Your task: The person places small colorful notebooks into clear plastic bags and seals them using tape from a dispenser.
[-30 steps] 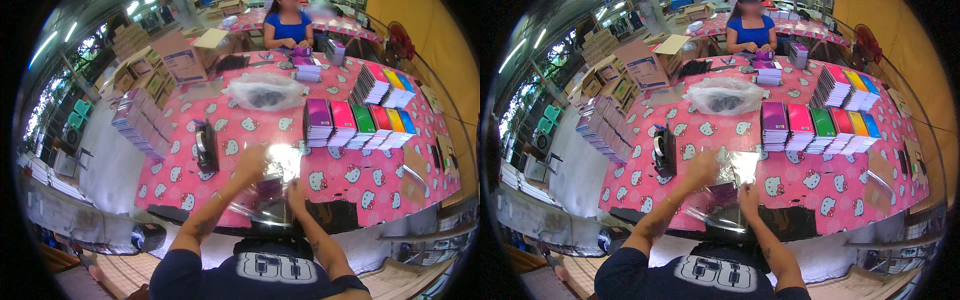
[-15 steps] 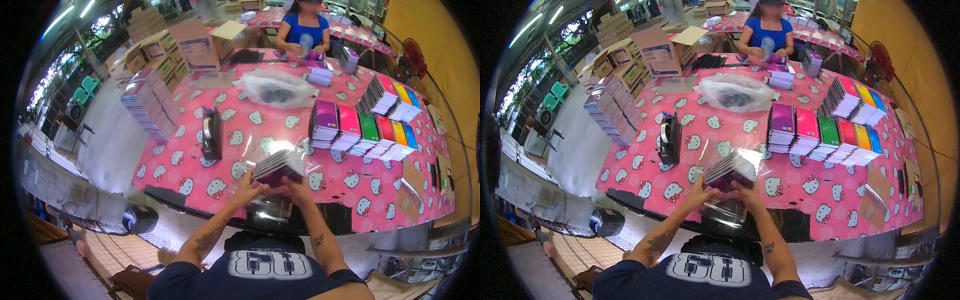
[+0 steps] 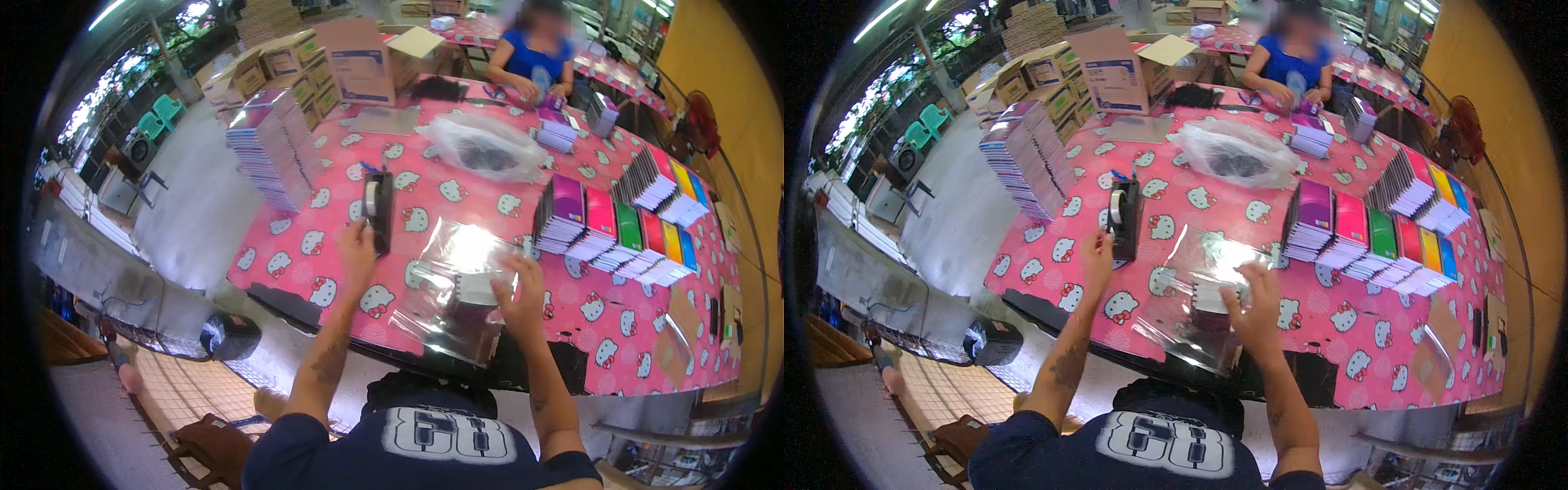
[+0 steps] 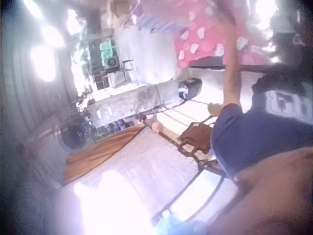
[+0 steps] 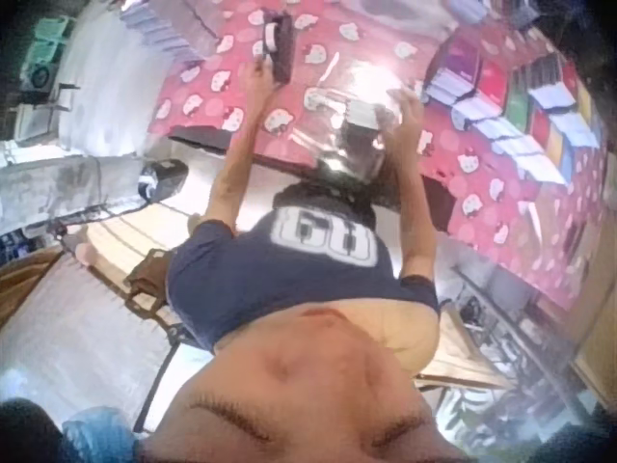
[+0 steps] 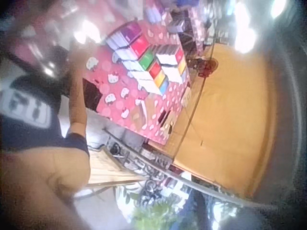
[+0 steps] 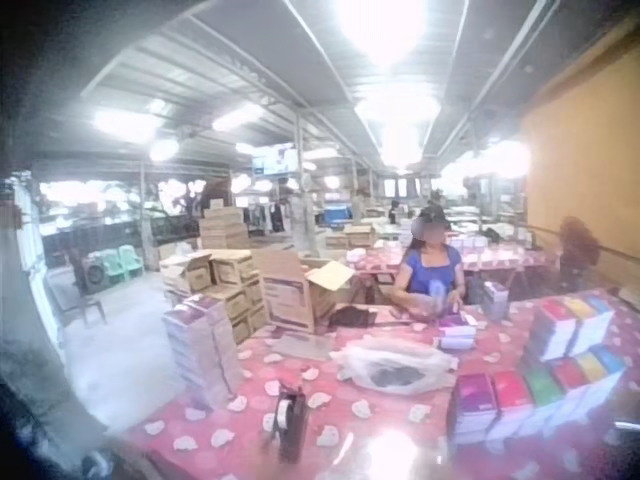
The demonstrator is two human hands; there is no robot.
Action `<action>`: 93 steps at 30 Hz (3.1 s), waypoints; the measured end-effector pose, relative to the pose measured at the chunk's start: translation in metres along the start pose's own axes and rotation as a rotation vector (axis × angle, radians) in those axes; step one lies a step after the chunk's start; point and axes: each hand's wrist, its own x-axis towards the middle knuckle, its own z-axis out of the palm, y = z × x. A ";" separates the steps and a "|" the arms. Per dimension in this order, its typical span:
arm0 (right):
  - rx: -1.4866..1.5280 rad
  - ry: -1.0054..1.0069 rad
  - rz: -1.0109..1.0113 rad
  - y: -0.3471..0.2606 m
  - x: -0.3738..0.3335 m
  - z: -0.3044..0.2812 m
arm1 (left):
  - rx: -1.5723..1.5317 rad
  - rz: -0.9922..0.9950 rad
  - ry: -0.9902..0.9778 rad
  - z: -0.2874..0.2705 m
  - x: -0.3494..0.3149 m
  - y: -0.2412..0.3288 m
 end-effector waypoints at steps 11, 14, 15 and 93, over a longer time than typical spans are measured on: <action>-0.617 -0.416 -0.082 -0.033 -0.006 0.026 | -0.409 -0.827 -0.481 -0.010 0.066 -0.062; -0.605 -0.382 -0.077 -0.032 -0.008 0.030 | -0.358 -0.344 -0.372 -0.001 0.050 -0.064; -0.595 -0.363 -0.049 -0.029 -0.007 0.030 | -0.453 -0.307 -0.292 0.002 0.037 -0.062; -0.142 -0.604 -0.216 0.072 -0.022 -0.012 | 0.160 0.884 -0.841 0.038 -0.072 0.103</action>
